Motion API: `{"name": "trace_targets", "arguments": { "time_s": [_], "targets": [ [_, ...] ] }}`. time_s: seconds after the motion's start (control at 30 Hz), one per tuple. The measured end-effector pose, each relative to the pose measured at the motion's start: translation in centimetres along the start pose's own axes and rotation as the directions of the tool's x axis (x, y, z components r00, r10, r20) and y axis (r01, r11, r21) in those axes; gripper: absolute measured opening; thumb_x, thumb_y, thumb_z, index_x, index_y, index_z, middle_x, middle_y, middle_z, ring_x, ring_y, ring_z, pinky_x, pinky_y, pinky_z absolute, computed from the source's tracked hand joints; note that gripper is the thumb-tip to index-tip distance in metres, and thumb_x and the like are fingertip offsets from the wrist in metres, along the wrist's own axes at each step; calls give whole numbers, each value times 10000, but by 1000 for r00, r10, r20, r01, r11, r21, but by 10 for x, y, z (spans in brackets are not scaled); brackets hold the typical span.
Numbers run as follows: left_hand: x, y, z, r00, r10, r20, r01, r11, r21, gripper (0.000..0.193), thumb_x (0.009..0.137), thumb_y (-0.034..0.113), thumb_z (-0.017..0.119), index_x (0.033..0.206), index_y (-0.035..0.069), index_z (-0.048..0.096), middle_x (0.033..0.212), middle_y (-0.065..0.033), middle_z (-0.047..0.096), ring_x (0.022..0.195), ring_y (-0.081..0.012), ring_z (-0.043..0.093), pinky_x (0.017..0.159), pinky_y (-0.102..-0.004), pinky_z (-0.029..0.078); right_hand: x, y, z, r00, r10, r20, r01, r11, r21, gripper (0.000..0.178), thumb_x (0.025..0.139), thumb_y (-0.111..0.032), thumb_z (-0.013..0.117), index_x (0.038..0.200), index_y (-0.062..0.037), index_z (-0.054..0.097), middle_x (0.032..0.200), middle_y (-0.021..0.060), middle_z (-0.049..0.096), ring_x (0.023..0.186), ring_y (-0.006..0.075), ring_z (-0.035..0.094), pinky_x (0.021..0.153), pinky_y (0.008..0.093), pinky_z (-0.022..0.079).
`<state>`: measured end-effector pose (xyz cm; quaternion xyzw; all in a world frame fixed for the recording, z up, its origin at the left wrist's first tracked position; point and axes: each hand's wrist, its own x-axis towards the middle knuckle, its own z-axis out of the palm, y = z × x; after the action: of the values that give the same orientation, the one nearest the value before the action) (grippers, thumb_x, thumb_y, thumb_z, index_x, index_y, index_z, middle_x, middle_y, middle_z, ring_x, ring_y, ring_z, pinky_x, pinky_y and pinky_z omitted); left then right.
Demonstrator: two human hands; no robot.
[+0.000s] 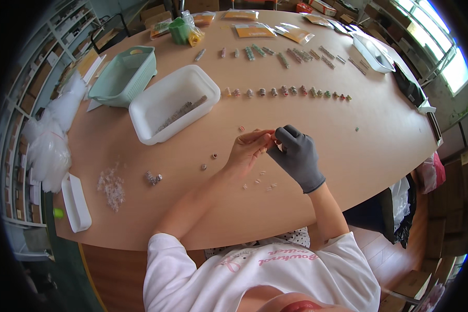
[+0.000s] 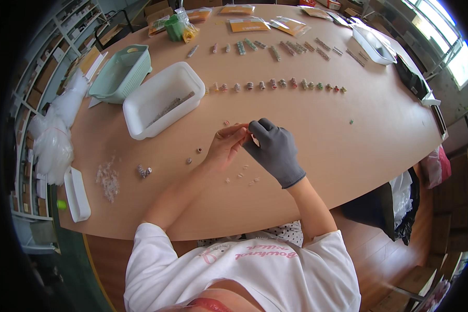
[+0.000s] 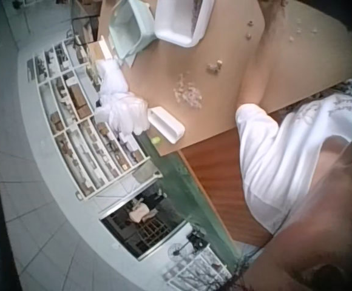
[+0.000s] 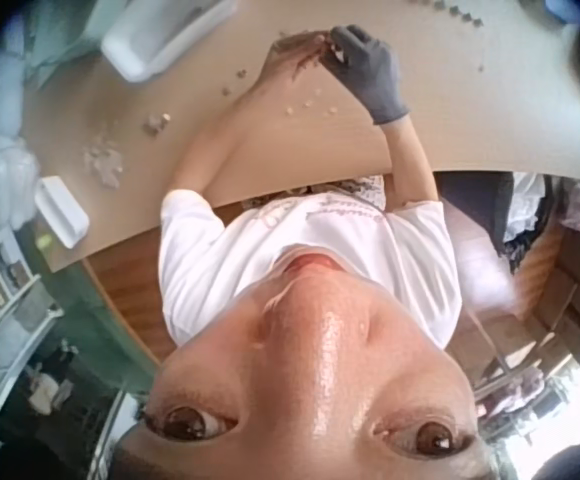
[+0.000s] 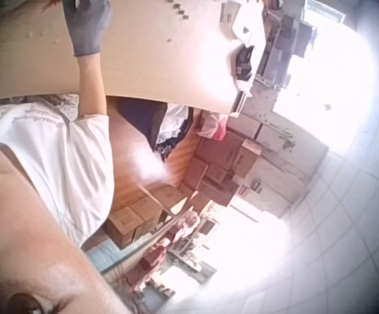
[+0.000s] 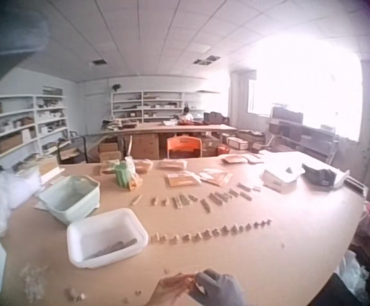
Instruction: The person assembles small plastic parts by hand, then organizes them into rows in a white plastic tray on a workbench.
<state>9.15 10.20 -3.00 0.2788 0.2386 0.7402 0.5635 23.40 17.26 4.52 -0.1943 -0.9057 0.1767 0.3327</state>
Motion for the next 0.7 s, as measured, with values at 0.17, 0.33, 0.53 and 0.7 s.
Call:
{"name": "trace_targets", "arguments": {
  "time_s": [0.17,0.33,0.53,0.7],
  "targets": [
    [3,5,20,987,47,-152,-31,994,107,179,940,65,637,1085,-20,699,1045,-92,692,1004,-167,656,957,-287,529,6,7,5,999,41,-31,-39,999,33,182,785,-158,714,837,-101,550,737,75,565,604,288,601,532,373,471],
    [10,5,17,970,212,-117,-180,955,236,173,929,57,650,1078,-16,701,1044,-101,712,921,-161,679,909,-263,552,15,7,3,996,14,-84,-16,1000,-18,180,776,-151,719,827,-93,557,737,76,574,602,283,603,533,360,473],
    [6,4,12,962,132,-238,-73,967,244,176,947,94,641,1068,-18,705,967,-74,711,841,-121,663,821,-233,546,11,34,-17,990,137,-41,-139,988,-66,122,761,-95,681,839,-61,594,780,90,642,652,284,640,587,361,506],
    [4,9,7,994,-2,-109,75,738,670,161,928,100,664,1046,5,719,916,-46,705,813,-101,650,772,-251,541,-24,87,-26,924,266,274,-237,962,-133,213,756,-92,657,966,-73,684,849,110,689,753,295,667,672,384,520]
  ]
}}
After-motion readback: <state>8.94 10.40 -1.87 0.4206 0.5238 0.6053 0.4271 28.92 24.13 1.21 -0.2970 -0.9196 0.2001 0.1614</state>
